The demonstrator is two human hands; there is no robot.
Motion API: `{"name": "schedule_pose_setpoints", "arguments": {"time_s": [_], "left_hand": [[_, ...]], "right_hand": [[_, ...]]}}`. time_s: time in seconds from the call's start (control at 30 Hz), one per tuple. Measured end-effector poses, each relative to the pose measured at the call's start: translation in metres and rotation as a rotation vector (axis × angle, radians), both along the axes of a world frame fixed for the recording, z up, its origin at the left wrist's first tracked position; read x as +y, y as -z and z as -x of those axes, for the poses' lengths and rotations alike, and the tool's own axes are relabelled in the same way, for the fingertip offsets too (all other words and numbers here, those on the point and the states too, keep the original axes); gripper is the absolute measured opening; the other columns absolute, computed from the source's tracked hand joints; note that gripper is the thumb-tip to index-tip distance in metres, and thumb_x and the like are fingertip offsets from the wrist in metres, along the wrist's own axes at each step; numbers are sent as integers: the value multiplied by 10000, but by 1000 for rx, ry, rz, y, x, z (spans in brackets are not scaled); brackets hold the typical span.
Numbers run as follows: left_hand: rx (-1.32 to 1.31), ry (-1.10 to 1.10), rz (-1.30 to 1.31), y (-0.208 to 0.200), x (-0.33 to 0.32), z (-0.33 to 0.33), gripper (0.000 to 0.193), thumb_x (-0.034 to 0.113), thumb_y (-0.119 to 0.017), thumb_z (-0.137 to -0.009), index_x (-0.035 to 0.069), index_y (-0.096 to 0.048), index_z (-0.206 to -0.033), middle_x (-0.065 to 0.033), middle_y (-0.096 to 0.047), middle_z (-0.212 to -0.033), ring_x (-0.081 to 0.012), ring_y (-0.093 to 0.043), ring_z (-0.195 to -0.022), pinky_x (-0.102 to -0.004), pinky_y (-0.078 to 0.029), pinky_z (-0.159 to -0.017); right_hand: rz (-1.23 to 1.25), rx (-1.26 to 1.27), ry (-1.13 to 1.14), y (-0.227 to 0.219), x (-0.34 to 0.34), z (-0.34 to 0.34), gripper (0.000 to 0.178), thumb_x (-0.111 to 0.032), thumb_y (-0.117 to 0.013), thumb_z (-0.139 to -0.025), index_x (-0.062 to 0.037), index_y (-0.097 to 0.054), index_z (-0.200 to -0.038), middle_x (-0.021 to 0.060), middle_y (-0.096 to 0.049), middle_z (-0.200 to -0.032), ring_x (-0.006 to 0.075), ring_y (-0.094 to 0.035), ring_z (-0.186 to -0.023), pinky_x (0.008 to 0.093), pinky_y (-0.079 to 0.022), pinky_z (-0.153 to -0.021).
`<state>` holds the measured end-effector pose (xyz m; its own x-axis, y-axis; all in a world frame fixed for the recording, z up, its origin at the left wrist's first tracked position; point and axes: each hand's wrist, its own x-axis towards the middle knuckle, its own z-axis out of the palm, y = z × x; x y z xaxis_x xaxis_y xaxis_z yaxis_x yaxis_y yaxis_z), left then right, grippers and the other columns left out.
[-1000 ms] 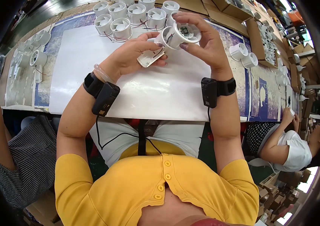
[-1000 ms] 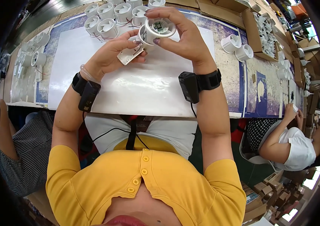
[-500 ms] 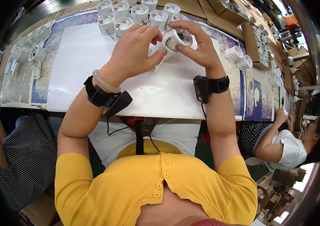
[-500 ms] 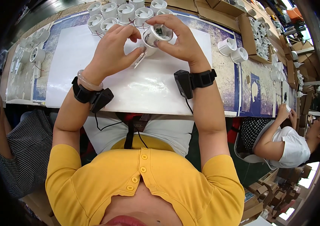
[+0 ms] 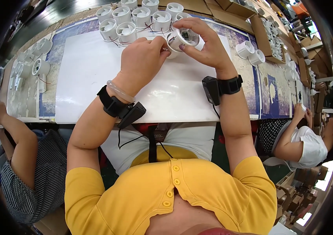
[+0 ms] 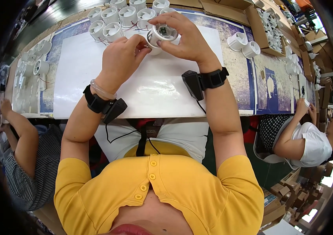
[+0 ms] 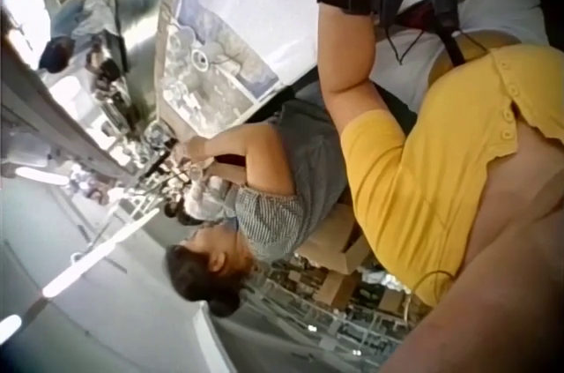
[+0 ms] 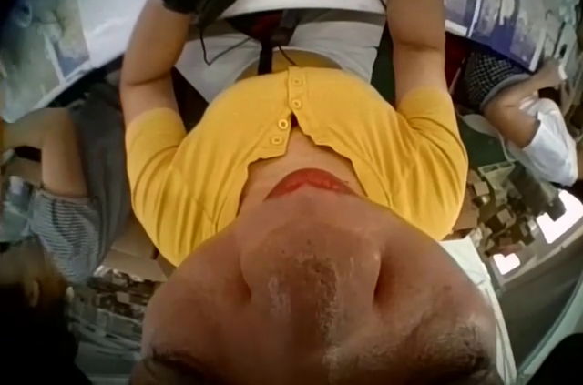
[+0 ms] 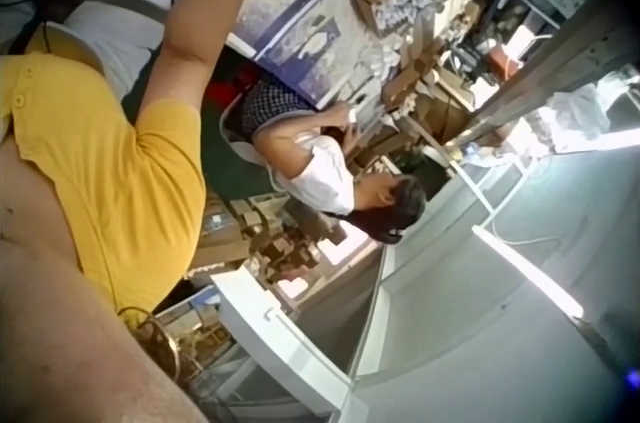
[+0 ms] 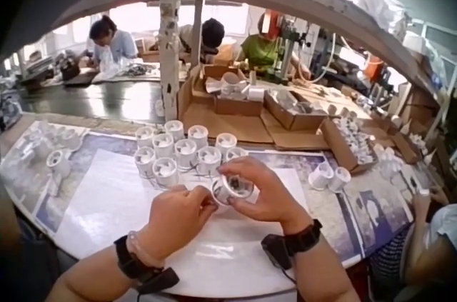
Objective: The person assembles a fan housing by hand, picking up a white plastic cylinder and a fan unit, fitting the fan into the cylinder, and threading wires through the casing. They then align a second plastic component, press the pieces together, and place the unit on the table.
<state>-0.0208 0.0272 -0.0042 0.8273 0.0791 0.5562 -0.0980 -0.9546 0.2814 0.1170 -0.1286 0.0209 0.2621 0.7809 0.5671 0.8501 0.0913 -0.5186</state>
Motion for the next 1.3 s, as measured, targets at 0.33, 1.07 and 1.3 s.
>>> {"name": "schedule_pose_setpoints", "arguments": {"time_s": [0.33,1.07,1.3], "left_hand": [[43,48,218,1,6,-4,113,195,-674,-781,97,-638,-826,-41,-660,-733,-236,-633,-713,-357,-491,-593],[103,261,-351,-18,12,10,42,98,-621,-735,111,-618,-774,-12,-566,-751,-188,-596,-778,-319,-508,-594],[209,306,-477,-25,1,19,40,109,-627,-722,102,-631,-761,-16,-582,-760,-170,-599,-780,-298,-493,-574]], "right_hand": [[-23,-55,32,3,2,3,438,-105,-697,-716,-97,-623,-1147,93,-595,-1151,252,-543,-1115,356,-411,-977],[234,-49,-162,-9,-9,-1,471,-129,-676,-801,-164,-579,-1261,82,-500,-1354,290,-456,-1247,389,-388,-1020],[283,-45,-248,-4,-2,-3,463,-128,-671,-809,-164,-581,-1262,78,-494,-1363,290,-451,-1251,393,-390,-1016]]}}
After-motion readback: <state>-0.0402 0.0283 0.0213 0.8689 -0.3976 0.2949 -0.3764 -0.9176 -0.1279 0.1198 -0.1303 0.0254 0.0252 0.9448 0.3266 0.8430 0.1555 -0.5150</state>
